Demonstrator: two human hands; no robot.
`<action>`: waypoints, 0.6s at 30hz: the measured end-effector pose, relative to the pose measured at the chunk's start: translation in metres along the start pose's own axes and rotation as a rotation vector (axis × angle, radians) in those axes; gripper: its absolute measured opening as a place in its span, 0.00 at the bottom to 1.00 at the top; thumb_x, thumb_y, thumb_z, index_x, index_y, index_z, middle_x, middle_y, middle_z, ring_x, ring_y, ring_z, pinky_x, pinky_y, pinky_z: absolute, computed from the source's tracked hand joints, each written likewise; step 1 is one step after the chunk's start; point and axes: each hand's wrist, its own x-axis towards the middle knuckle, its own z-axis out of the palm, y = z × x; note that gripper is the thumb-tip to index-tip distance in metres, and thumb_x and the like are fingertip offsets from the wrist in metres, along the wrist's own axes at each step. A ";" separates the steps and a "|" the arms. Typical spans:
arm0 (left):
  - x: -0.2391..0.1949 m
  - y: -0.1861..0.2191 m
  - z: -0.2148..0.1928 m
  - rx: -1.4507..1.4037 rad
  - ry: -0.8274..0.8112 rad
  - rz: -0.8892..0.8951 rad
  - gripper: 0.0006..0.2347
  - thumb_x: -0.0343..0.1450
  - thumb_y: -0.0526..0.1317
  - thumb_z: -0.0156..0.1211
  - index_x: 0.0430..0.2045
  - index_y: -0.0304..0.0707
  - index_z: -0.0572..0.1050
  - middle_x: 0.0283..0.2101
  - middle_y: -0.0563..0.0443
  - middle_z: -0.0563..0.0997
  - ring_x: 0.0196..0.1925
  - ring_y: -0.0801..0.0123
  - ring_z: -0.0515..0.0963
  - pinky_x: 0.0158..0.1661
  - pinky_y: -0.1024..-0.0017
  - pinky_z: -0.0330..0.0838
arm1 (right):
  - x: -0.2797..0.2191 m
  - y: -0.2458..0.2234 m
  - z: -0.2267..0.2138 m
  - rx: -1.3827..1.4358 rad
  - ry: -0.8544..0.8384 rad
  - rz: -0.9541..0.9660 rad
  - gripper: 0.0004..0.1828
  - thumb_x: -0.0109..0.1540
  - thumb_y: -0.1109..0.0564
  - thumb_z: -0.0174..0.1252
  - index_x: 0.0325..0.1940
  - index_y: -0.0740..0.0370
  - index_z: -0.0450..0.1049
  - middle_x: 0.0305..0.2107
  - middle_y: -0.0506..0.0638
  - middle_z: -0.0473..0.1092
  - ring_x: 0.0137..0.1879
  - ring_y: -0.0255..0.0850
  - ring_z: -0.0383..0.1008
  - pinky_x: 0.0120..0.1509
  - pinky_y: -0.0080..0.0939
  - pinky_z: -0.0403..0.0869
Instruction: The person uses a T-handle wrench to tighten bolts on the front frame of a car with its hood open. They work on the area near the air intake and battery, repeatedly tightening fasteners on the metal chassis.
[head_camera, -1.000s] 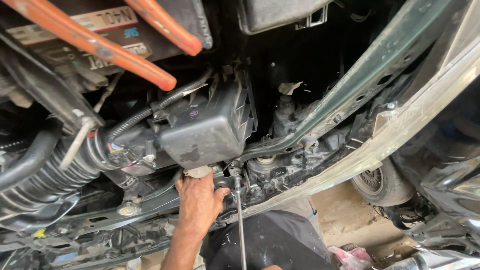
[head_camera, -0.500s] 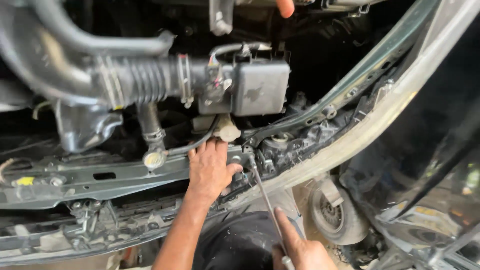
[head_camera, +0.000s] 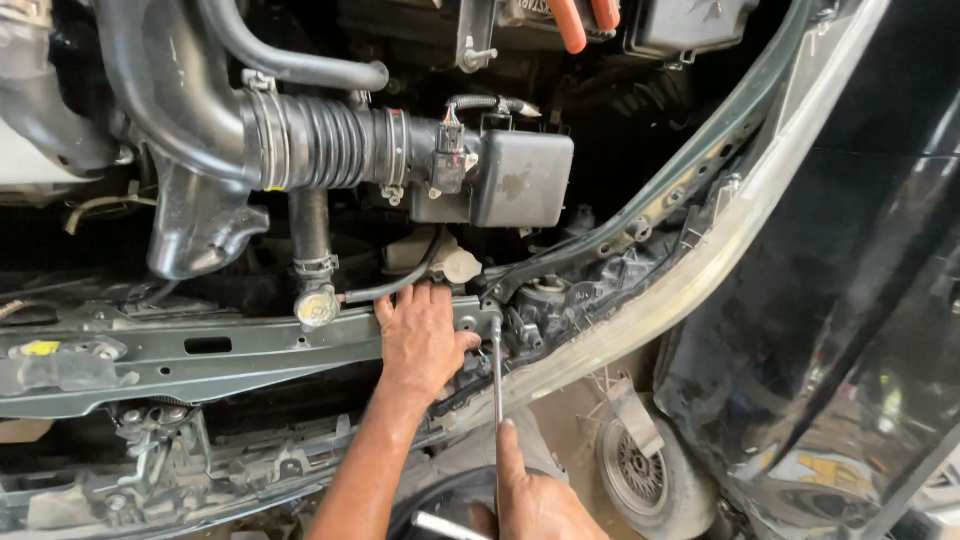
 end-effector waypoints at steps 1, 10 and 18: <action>0.002 0.002 0.003 0.010 -0.005 -0.002 0.29 0.53 0.57 0.77 0.38 0.35 0.76 0.44 0.46 0.78 0.56 0.54 0.72 0.55 0.47 0.58 | 0.000 0.006 -0.003 0.010 -0.003 -0.005 0.54 0.60 0.53 0.68 0.76 0.74 0.39 0.20 0.66 0.73 0.27 0.62 0.77 0.34 0.59 0.74; 0.002 -0.005 0.004 -0.017 0.001 0.085 0.30 0.53 0.57 0.76 0.40 0.35 0.75 0.44 0.45 0.78 0.54 0.53 0.72 0.55 0.47 0.57 | -0.028 -0.026 -0.024 0.109 0.510 -0.139 0.46 0.54 0.54 0.69 0.74 0.64 0.59 0.33 0.66 0.77 0.41 0.59 0.82 0.41 0.49 0.79; -0.004 -0.012 0.002 0.026 -0.078 0.133 0.27 0.59 0.61 0.70 0.39 0.38 0.75 0.43 0.47 0.77 0.50 0.55 0.73 0.48 0.50 0.62 | -0.033 -0.045 -0.035 0.203 0.698 0.505 0.24 0.56 0.57 0.66 0.58 0.51 0.80 0.34 0.53 0.83 0.47 0.38 0.84 0.57 0.35 0.76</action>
